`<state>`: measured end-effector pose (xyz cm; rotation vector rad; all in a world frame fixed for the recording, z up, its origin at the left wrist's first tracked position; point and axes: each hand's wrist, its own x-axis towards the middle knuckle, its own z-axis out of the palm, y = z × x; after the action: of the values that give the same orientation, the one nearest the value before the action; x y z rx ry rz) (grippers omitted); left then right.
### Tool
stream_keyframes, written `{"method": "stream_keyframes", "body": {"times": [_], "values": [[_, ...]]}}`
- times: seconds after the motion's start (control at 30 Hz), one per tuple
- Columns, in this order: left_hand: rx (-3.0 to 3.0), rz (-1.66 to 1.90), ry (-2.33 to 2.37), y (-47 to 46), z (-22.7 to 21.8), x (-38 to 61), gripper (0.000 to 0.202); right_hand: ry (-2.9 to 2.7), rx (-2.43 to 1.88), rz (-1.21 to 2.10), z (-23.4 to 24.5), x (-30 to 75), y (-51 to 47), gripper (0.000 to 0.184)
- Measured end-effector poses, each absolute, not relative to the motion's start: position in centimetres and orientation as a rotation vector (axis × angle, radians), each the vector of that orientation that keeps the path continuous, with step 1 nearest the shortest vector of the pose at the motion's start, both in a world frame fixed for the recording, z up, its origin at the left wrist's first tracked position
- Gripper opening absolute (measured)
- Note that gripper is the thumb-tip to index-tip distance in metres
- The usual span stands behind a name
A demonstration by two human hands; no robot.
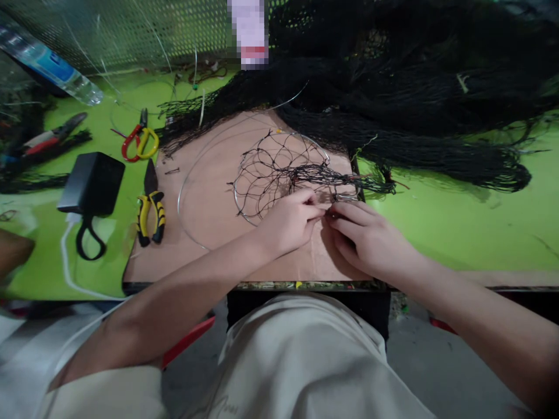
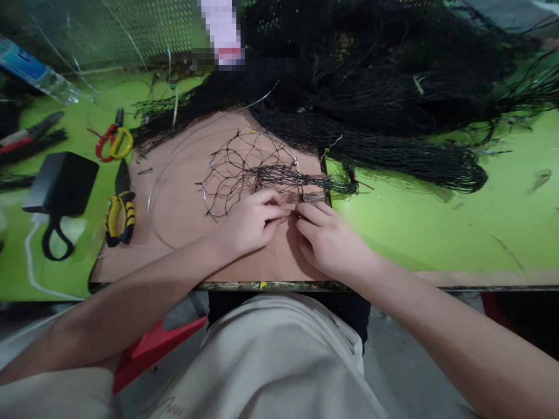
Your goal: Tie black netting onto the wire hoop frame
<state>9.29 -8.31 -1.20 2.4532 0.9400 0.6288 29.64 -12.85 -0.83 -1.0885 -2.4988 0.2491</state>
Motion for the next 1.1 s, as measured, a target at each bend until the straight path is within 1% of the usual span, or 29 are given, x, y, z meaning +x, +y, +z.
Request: {"method": "stream_keyframes", "body": {"times": [0.27, 0.47, 0.57, 0.7, 0.97, 1.1], "values": [[2.52, 0.492, 0.91, -8.4, -0.6, 9.5, 0.024, -2.51, -1.065, 0.218, -1.2, 29.9, -13.0, 0.022], [2.502, 0.537, 0.877, -8.4, -1.0, 9.4, 0.022, -2.418, -1.087, 0.24, -0.8, 30.2, -13.2, 0.024], [2.441, 0.591, 0.876, -8.3, -1.2, 9.3, 0.018, -2.351, -1.2, 0.202, -0.4, 30.3, -13.0, 0.023], [2.368, 0.658, 0.885, -8.2, -1.4, 9.2, 0.013, -2.401, -1.301, 0.148, -0.6, 30.1, -12.4, 0.02], [2.302, 0.721, 0.921, -8.0, -1.4, 8.8, 0.023, -2.499, -1.247, 0.061, -1.1, 30.7, -12.0, 0.023], [2.316, 0.701, 0.924, -7.9, -1.4, 8.8, 0.017, -2.5, -1.281, 0.036, -1.3, 30.5, -12.2, 0.021]]}}
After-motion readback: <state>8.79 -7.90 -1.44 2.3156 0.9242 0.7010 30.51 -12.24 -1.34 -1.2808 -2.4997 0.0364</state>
